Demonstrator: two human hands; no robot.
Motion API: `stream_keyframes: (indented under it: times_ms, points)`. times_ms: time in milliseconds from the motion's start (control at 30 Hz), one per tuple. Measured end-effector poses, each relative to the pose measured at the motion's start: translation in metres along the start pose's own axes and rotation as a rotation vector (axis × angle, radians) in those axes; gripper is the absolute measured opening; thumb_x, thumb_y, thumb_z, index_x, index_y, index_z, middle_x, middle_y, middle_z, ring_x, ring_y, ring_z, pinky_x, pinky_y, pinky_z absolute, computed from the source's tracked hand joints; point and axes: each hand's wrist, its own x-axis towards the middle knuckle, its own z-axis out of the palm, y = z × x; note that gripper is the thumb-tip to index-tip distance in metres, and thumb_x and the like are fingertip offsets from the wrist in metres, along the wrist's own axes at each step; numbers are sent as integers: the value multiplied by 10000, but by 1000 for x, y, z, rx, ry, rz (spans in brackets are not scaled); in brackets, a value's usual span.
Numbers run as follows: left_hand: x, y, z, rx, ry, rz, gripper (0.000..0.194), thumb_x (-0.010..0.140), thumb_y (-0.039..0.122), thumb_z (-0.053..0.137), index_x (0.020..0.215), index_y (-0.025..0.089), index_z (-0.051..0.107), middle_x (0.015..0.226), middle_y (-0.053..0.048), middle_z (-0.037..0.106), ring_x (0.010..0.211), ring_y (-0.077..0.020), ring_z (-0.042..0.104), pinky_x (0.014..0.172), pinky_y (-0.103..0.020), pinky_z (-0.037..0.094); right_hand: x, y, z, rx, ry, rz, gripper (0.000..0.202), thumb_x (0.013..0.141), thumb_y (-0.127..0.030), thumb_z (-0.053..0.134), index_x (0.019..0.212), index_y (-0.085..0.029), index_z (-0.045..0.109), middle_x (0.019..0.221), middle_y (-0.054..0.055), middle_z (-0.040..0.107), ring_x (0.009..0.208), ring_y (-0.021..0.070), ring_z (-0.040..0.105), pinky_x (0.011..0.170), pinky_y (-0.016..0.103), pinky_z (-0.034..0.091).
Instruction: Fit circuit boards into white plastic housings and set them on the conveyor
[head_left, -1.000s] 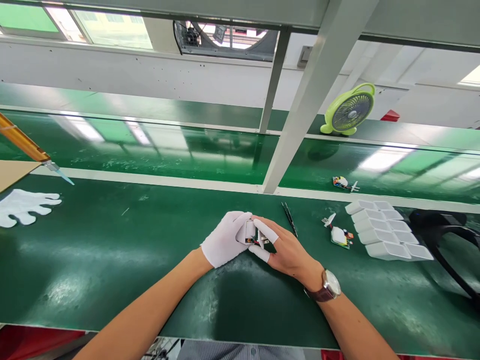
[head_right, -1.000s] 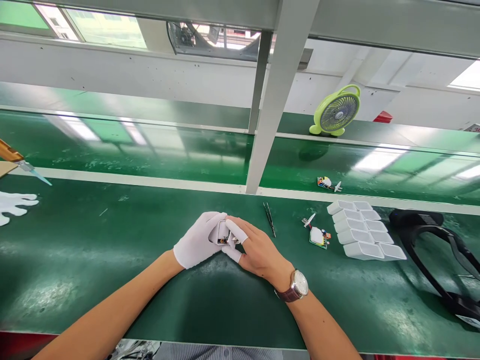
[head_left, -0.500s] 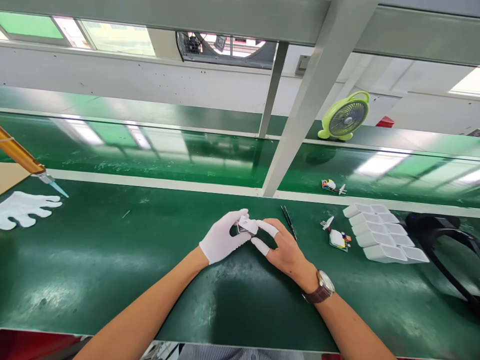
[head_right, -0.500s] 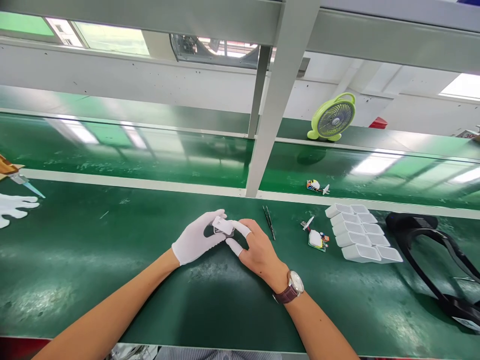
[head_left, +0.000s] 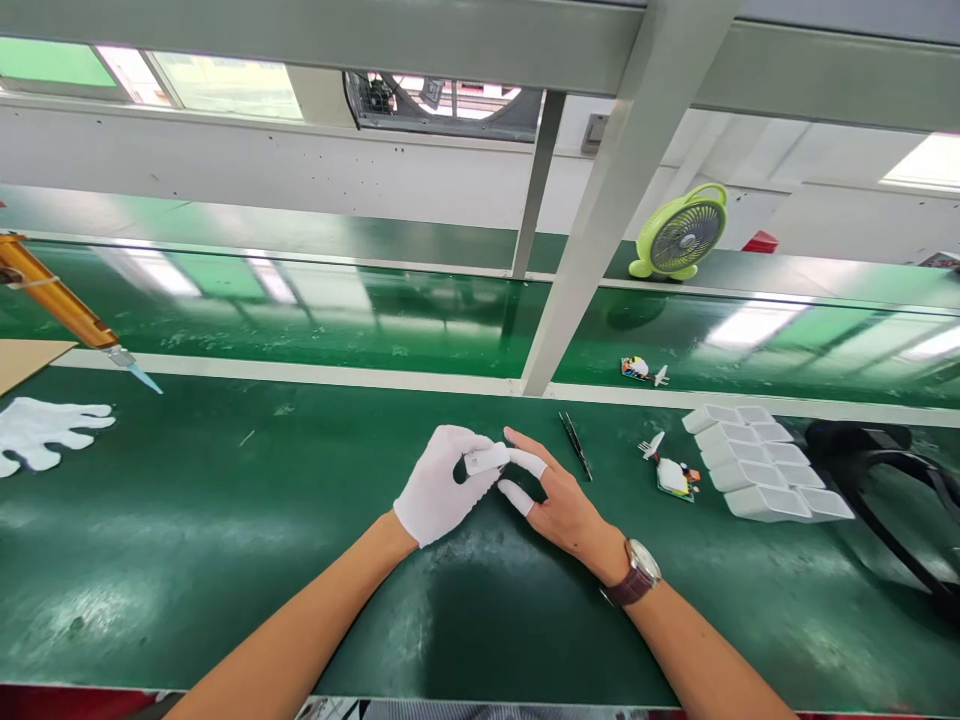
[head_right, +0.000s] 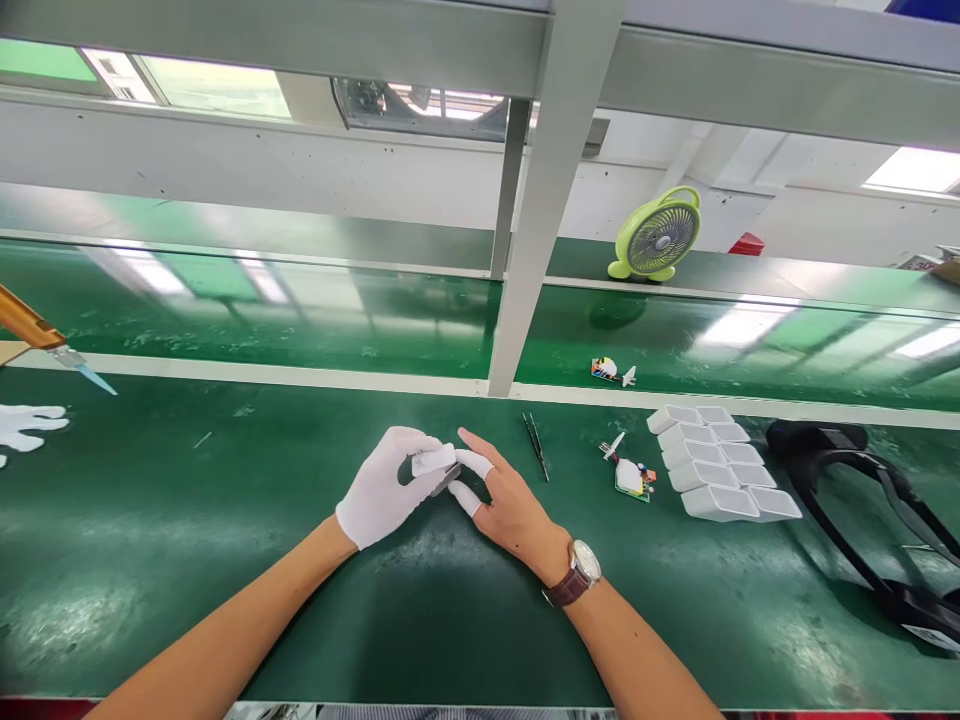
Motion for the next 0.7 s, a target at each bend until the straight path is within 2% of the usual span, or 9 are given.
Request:
stream_keyframes:
  times_ms: [67, 133, 233, 333, 433, 500, 633, 700]
  points:
    - [0, 3, -1, -32, -3, -97, 197, 862, 233, 685, 1048, 232, 619, 974, -29, 658, 881, -170, 662, 782, -331, 583, 0, -1, 2, 64, -50, 36, 449, 977, -221, 574, 1407, -284, 460, 1567, 82, 437, 1421, 232, 464, 1177, 474, 438]
    - [0, 4, -2, -67, -27, -159, 291, 853, 218, 680, 1127, 234, 583, 972, -18, 669, 882, -165, 664, 821, -339, 577, 0, -2, 4, 117, -62, 46, 431, 973, -213, 577, 1382, -271, 454, 1567, 88, 436, 1429, 227, 453, 1185, 479, 422]
    - [1, 4, -5, -108, -68, -161, 422, 841, 148, 632, 1244, 233, 544, 964, -9, 672, 920, -163, 662, 897, -349, 557, 2, -4, 8, 177, -40, 1, 354, 974, -194, 575, 1308, -258, 478, 1485, 105, 522, 1364, 222, 526, 1145, 470, 464]
    - [4, 2, -10, -92, -86, -183, 378, 865, 152, 580, 1236, 226, 571, 954, -13, 654, 893, -153, 648, 887, -338, 549, 4, -7, 10, 185, -13, -82, 309, 974, -166, 559, 1263, -256, 497, 1335, 103, 610, 1230, 214, 623, 1062, 443, 534]
    - [9, 2, -16, -78, -113, -212, 379, 857, 144, 541, 1222, 229, 600, 903, -2, 606, 822, -141, 617, 831, -319, 546, 6, -9, 11, 108, -2, -130, 362, 980, -145, 530, 1318, -270, 497, 1287, 98, 619, 1175, 213, 648, 1026, 430, 563]
    - [12, 3, -20, -65, -148, -236, 358, 819, 129, 536, 1145, 233, 639, 863, 7, 571, 787, -141, 594, 794, -311, 539, 5, -9, 12, 39, -5, -136, 397, 984, -140, 516, 1353, -286, 500, 1302, 91, 617, 1174, 214, 651, 1021, 421, 573]
    - [16, 7, -24, -92, -217, -364, 97, 779, 223, 624, 875, 216, 633, 873, 5, 572, 771, -151, 577, 755, -313, 521, 1, -4, 13, -93, 20, -159, 385, 988, -176, 526, 1363, -261, 531, 1304, 115, 624, 1166, 239, 661, 992, 429, 598]
    - [17, 8, -23, -136, -252, -454, 110, 755, 280, 671, 796, 212, 594, 864, 8, 577, 758, -153, 572, 733, -310, 512, 0, -1, 14, -146, 49, -197, 361, 991, -187, 533, 1347, -240, 557, 1301, 136, 625, 1169, 250, 661, 978, 434, 606]
